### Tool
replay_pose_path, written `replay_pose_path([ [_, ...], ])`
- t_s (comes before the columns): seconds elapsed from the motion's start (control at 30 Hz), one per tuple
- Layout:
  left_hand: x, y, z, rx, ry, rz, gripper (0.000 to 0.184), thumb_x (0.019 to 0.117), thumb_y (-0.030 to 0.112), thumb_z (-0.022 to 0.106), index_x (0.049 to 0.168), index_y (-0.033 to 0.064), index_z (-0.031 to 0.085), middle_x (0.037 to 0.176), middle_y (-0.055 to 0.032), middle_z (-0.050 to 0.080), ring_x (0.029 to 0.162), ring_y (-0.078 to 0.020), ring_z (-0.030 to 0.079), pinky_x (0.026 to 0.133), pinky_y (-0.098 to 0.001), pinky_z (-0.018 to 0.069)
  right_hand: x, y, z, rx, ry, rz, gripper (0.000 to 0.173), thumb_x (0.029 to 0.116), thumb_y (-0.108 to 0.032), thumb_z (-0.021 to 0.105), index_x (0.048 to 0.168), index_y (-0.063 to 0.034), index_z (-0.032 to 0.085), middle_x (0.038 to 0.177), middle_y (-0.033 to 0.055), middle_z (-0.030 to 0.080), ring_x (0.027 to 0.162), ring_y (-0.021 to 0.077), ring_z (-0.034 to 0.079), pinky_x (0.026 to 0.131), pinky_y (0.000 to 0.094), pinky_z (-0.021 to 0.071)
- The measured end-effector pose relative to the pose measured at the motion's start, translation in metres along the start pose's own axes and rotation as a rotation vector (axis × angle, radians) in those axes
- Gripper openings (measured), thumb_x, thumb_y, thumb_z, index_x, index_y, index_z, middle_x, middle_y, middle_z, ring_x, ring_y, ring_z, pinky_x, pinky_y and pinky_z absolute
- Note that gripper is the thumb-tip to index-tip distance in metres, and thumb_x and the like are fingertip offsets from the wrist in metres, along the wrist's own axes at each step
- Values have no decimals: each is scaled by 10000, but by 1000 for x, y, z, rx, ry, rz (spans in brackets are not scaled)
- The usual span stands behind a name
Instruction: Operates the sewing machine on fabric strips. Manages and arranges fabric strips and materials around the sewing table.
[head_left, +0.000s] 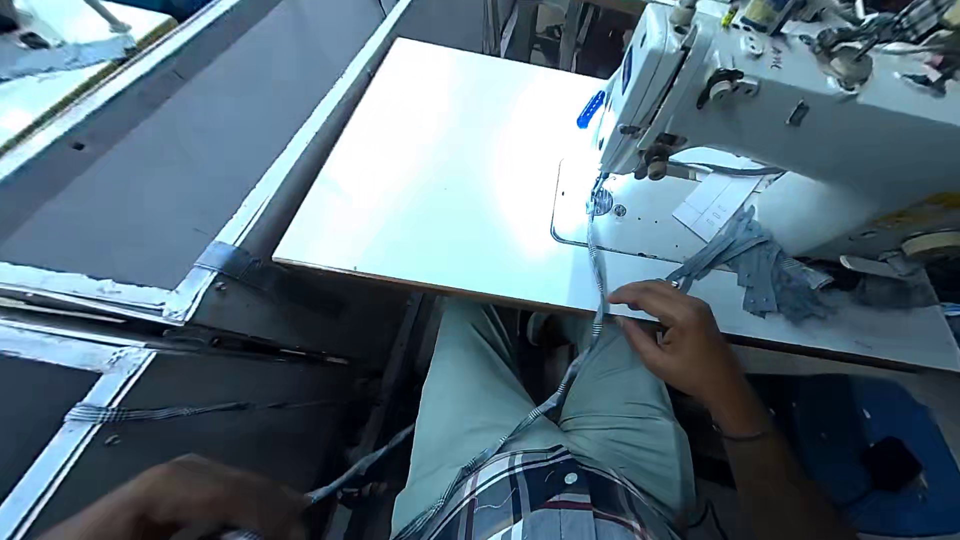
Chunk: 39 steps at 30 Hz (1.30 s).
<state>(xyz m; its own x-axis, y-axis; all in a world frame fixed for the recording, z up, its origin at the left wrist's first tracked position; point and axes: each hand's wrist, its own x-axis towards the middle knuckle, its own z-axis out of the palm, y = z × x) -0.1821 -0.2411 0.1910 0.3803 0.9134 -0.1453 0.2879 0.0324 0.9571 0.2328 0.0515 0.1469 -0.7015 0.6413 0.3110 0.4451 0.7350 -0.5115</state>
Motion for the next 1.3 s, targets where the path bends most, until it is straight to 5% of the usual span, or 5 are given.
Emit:
replay_pose_path([
  [0.2,125,-52,69,553,477,-50,439,877,481,762,1166,152,738,1094,0,727,960,-139,706,823,-405,626,16,29,22,134,144,105,219,943,-120,614,1124,-94,736,1096,34,732,944,115,700,770,305,605],
  [0.47,336,-20,119,825,768,63,660,856,537,755,1203,-14,648,1053,-177,648,935,-335,666,751,-492,573,19,27,17,228,257,161,212,935,-97,593,1095,-84,732,1065,24,741,943,87,704,756,279,601],
  [0.77,345,-9,78,677,671,-101,142,914,176,641,827,94,717,721,-43,658,678,-213,649,618,-463,538,1,36,25,294,271,178,162,946,-108,650,1082,-95,736,1023,-2,736,886,65,702,743,246,609],
  [1.03,326,1,70,-493,478,-188,193,1042,56,570,1144,-88,648,781,-144,699,579,-163,660,530,-281,583,24,28,43,552,190,207,256,945,-61,644,1195,-38,695,1150,61,738,1005,140,736,831,321,653],
  [1.3,261,-6,120,-140,677,-70,320,1073,201,544,1381,116,518,857,-83,676,478,-188,572,396,-310,519,37,11,61,736,182,446,282,940,-22,693,1220,-39,657,1117,70,744,884,180,762,768,353,677],
])
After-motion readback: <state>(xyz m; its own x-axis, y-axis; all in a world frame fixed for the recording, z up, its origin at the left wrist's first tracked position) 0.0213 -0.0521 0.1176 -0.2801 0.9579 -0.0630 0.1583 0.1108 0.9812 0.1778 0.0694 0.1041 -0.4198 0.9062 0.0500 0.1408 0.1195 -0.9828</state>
